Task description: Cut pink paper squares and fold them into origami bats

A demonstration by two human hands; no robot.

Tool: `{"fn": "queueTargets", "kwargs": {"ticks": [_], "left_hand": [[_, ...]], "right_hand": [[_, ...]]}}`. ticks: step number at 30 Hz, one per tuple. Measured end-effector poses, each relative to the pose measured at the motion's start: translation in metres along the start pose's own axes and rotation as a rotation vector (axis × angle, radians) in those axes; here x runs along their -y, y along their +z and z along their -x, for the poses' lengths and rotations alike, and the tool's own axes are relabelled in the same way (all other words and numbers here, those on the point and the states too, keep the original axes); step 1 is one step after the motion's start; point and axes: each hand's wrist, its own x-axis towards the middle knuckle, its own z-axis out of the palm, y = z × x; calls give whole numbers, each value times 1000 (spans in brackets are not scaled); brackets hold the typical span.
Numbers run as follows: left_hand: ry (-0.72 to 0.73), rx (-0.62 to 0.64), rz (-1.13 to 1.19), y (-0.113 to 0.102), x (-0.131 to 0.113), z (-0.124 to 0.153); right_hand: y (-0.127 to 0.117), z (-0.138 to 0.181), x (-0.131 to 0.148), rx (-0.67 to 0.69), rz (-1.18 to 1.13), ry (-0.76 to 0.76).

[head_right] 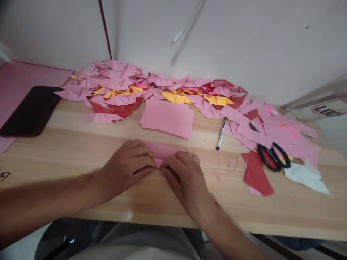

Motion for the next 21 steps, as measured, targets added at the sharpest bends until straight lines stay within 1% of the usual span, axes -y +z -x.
{"fn": "queueTargets", "kwargs": {"ticks": [6,14,21], "left_hand": [[-91,45,36,0,0,-2],[-130,95,-14,0,-5,-4],[-161,119,-80,0,-7,-7]], "right_hand": [[3,-2,3,-9,78,21],[6,-5,8,12,188,34],[8,-7,8,7,227,33]]}}
